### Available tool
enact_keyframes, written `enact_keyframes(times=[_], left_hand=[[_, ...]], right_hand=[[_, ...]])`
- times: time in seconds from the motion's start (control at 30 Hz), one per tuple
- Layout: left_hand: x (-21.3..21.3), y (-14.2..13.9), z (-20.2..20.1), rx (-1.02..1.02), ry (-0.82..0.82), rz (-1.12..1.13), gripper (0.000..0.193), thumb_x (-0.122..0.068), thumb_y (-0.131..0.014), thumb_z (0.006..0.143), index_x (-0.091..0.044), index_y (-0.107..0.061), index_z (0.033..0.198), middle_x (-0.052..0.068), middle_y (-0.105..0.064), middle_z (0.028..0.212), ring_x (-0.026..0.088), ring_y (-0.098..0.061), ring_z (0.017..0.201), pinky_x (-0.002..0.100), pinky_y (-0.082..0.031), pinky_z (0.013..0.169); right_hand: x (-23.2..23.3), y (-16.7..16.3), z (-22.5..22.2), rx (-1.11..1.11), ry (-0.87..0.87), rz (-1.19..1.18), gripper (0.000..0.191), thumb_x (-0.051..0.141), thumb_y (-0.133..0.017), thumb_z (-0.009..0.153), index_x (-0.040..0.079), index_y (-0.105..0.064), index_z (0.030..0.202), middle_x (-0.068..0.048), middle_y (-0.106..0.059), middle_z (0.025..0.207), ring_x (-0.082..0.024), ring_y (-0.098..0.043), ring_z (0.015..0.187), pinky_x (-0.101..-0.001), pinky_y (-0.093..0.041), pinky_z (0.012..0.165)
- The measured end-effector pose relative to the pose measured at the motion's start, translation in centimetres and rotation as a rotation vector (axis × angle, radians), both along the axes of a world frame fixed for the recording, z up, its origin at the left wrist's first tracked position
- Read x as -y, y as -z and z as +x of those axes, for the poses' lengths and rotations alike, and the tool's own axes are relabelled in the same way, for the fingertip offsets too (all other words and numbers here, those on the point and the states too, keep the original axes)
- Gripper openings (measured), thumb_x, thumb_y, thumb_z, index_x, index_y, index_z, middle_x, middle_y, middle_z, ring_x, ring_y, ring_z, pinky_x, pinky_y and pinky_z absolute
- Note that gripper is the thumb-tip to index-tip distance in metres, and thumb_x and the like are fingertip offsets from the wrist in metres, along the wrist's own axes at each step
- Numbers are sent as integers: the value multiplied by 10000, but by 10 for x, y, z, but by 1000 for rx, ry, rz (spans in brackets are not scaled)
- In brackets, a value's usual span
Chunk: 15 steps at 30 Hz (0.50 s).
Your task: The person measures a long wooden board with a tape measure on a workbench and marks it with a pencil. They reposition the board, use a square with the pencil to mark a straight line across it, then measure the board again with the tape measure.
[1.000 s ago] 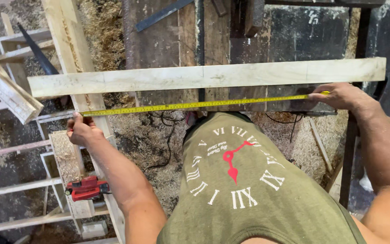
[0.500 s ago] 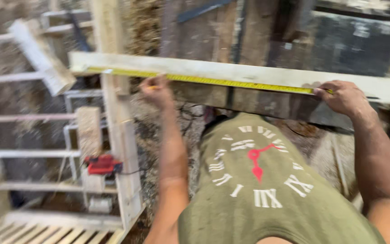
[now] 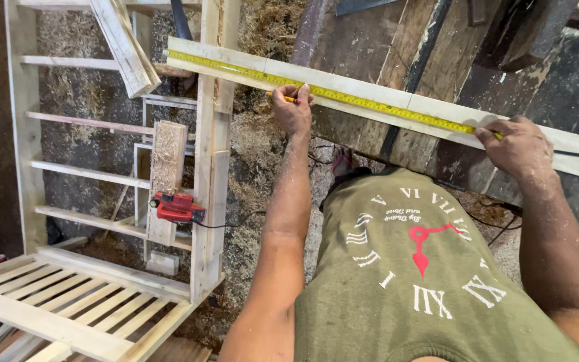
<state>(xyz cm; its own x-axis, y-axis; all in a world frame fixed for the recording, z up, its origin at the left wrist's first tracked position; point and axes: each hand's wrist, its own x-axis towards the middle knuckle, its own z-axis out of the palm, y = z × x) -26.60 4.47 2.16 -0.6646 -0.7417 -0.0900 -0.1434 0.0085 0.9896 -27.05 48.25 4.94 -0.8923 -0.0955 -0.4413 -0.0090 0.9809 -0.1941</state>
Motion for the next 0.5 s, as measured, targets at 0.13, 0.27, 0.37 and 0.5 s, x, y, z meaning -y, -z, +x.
enact_keyframes(times=[0.13, 0.27, 0.37, 0.5], left_hand=[[-5, 3, 4, 15, 33, -127, 315, -168, -799, 920, -40, -536, 1038, 44, -666, 850, 134, -705, 653, 269, -570, 592], [0, 15, 7, 104, 20, -286, 360, -279, -824, 870, -65, -566, 1002, 23, -650, 840, 160, -674, 679, 326, -556, 642], [7, 31, 8, 191, 51, -544, 328, -343, -800, 895, -93, -601, 965, 36, -627, 878, 207, -637, 773, 393, -543, 719], [8, 54, 12, 180, 34, -492, 402, -348, -869, 843, -82, -574, 910, 71, -605, 852, 237, -605, 776, 409, -530, 729]], right_hand=[[-6, -10, 5, -3, 1, 23, 404, 526, -640, 1022, 237, -772, 1272, -164, -664, 1182, -364, -626, 1180, -503, -487, 1003], [-1, -12, 3, -1, 15, 24, 426, 511, -652, 1006, 215, -753, 1294, -180, -660, 1177, -373, -622, 1157, -514, -483, 973], [-22, -11, -1, -34, 9, -48, 456, 508, -682, 994, 149, -731, 1271, -190, -685, 1193, -387, -631, 1147, -514, -496, 948], [-113, -17, 14, 11, 139, -51, 395, 448, -703, 990, 144, -753, 1236, -191, -726, 1146, -396, -670, 1077, -500, -529, 918]])
